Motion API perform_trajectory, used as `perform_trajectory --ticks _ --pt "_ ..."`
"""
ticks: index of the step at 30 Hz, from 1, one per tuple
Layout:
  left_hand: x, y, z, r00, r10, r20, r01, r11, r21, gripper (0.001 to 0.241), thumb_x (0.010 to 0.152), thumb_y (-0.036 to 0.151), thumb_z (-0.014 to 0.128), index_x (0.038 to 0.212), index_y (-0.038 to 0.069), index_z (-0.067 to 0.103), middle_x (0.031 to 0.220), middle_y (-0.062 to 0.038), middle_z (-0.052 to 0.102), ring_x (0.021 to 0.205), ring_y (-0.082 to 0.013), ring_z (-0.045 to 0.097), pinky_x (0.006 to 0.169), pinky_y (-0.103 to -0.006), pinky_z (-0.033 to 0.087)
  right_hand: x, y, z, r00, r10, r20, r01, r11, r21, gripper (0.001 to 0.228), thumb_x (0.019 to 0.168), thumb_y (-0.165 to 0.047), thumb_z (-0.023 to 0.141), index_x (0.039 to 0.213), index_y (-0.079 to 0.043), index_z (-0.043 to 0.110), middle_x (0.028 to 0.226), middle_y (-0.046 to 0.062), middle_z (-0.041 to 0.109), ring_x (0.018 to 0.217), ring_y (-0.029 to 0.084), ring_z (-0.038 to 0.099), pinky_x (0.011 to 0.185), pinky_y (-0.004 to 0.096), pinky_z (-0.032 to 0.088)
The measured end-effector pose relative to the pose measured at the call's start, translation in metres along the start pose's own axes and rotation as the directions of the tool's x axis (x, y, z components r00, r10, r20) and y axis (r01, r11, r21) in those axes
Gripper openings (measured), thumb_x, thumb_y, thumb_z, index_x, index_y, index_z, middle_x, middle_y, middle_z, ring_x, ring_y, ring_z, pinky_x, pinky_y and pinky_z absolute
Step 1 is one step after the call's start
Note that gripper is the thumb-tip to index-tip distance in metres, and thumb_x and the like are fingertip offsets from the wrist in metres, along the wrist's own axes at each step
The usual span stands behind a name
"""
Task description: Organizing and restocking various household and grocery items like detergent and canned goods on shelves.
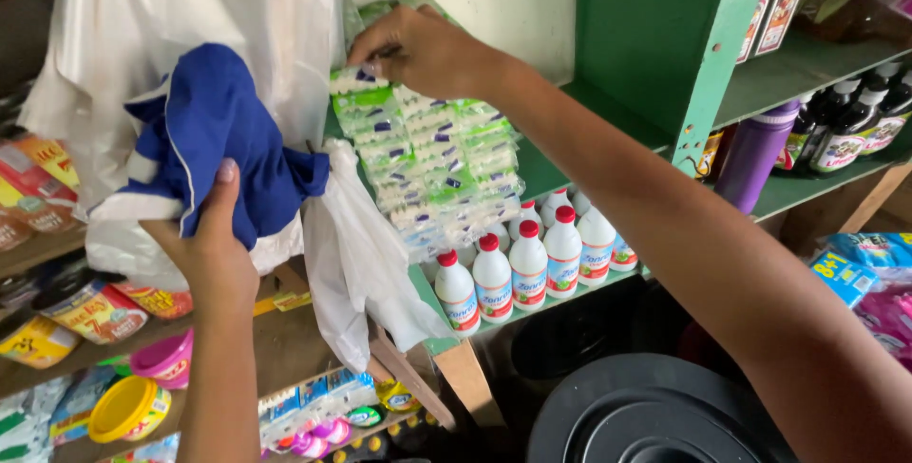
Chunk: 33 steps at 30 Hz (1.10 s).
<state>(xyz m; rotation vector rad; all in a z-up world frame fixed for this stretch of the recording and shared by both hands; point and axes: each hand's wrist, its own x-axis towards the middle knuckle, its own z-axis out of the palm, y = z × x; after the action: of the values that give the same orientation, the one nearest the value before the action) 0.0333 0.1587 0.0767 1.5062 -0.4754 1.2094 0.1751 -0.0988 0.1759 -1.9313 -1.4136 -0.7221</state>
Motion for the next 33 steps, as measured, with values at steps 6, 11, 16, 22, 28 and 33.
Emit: perform_trajectory --ticks 6,11,16,22,28,33 --pt "-0.02 0.034 0.018 0.993 -0.011 0.119 0.002 0.998 0.069 0.048 0.1 -0.006 0.059 0.144 0.001 0.04 0.14 -0.015 0.051 0.125 -0.0245 0.051 0.117 -0.0359 0.038 -0.042 -0.027 -0.006 0.983 -0.096 -0.159 0.083 0.993 -0.083 0.055 0.099 0.009 0.061 0.149 -0.012 0.049 0.133 0.012 0.073 0.073 0.02 0.065 0.07 0.038 0.053" --pt "-0.078 0.012 0.016 0.94 -0.31 0.142 0.312 0.95 0.01 0.048 0.095 -0.001 0.063 0.14 -0.002 0.046 0.135 -0.014 0.058 0.117 -0.0218 0.059 0.106 -0.0318 0.045 -0.147 -0.083 -0.011 0.979 -0.021 -0.201 -0.032 0.966 -0.258 0.056 0.099 0.004 0.062 0.151 -0.008 0.047 0.118 0.01 0.063 0.105 0.028 0.057 0.1 0.042 0.044" --pt "-0.199 -0.017 0.051 0.638 -0.601 0.481 0.703 0.709 -0.047 0.06 0.084 -0.003 0.066 0.142 -0.004 0.051 0.136 -0.016 0.065 0.113 -0.0232 0.068 0.097 -0.0343 0.056 -0.307 -0.088 0.029 0.936 0.333 -0.117 -0.33 0.943 0.043 0.046 0.103 -0.018 0.059 0.147 -0.008 0.056 0.116 0.017 0.068 0.107 0.042 0.064 0.095 0.053 0.049" --pt "-0.324 0.006 0.128 0.017 -0.817 0.577 0.881 0.284 0.377 0.066 0.097 0.051 0.061 0.149 0.011 0.055 0.15 -0.019 0.055 0.142 -0.0329 0.047 0.121 -0.0497 0.037 -0.488 -0.139 0.102 0.3 0.942 0.151 -0.699 0.109 0.707 0.059 0.099 -0.023 0.06 0.154 -0.009 0.047 0.116 0.017 0.073 0.102 0.024 0.068 0.086 0.037 0.054" --pt "-0.501 -0.003 0.136 -0.181 -0.768 0.615 0.971 -0.04 0.237 0.058 0.104 0.044 0.058 0.145 0.004 0.057 0.144 -0.017 0.056 0.133 -0.0257 0.048 0.12 -0.0439 0.034 -0.541 -0.218 0.141 -0.185 0.955 0.231 -0.453 -0.292 0.842 0.076 0.091 -0.046 0.058 0.159 -0.014 0.043 0.136 0.02 0.059 0.116 0.036 0.063 0.078 0.055 0.059" --pt "-0.553 0.043 0.12 -0.342 -0.605 0.719 0.906 -0.009 0.424 0.062 0.106 0.05 0.051 0.151 0.009 0.041 0.146 -0.02 0.051 0.137 -0.0276 0.05 0.123 -0.0437 0.032 -0.575 -0.253 0.158 -0.556 0.803 0.214 -0.08 -0.308 0.948 0.043 0.09 -0.033 0.075 0.124 -0.009 0.067 0.101 0.019 0.069 0.09 0.033 0.07 0.074 0.049 0.056"
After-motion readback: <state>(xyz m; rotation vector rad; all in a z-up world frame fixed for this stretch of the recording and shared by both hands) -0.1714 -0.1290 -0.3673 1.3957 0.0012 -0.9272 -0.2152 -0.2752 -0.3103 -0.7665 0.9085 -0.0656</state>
